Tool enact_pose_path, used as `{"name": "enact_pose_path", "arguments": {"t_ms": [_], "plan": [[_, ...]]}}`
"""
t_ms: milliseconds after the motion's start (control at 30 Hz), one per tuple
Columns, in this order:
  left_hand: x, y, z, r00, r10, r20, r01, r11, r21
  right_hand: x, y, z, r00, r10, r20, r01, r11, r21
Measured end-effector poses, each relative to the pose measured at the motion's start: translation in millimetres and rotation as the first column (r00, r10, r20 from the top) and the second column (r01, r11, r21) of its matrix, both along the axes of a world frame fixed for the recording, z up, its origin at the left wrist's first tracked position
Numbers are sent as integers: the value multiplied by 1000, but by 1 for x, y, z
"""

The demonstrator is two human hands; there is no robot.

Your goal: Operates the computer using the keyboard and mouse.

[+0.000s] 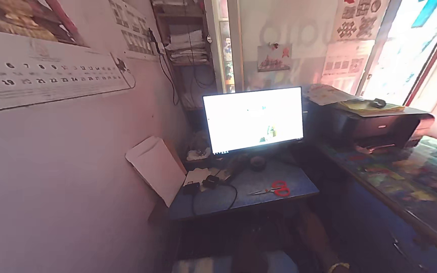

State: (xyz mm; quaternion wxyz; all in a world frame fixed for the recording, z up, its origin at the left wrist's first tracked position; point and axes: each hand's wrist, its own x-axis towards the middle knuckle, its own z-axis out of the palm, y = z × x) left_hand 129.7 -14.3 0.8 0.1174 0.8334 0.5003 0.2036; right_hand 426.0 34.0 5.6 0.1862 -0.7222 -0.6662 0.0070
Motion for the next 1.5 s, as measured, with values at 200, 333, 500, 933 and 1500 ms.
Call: {"name": "enact_pose_path", "arguments": {"t_ms": [200, 333, 500, 933, 1500], "plan": [[-2, 4, -4, 998, -68, -12, 68, 997, -42, -2, -3, 8, 999, 6, -40, -9, 997, -71], [-3, 3, -4, 996, -94, -7, 94, 995, -22, -4, -8, 14, 999, 8, -46, -13, 995, -101], [-3, 3, -6, 997, -73, 13, 74, 997, -11, -4, -10, 13, 998, 33, -50, -37, 996, -86], [-2, 7, -13, 1000, -18, -18, 18, 1000, -4, -1, -9, 7, 997, 48, -57, -48, 999, 1], [-2, 4, -14, 1000, -20, 7, 20, 1000, 19, 0, -10, 3, 996, 31, -79, -35, 998, -49]]}}
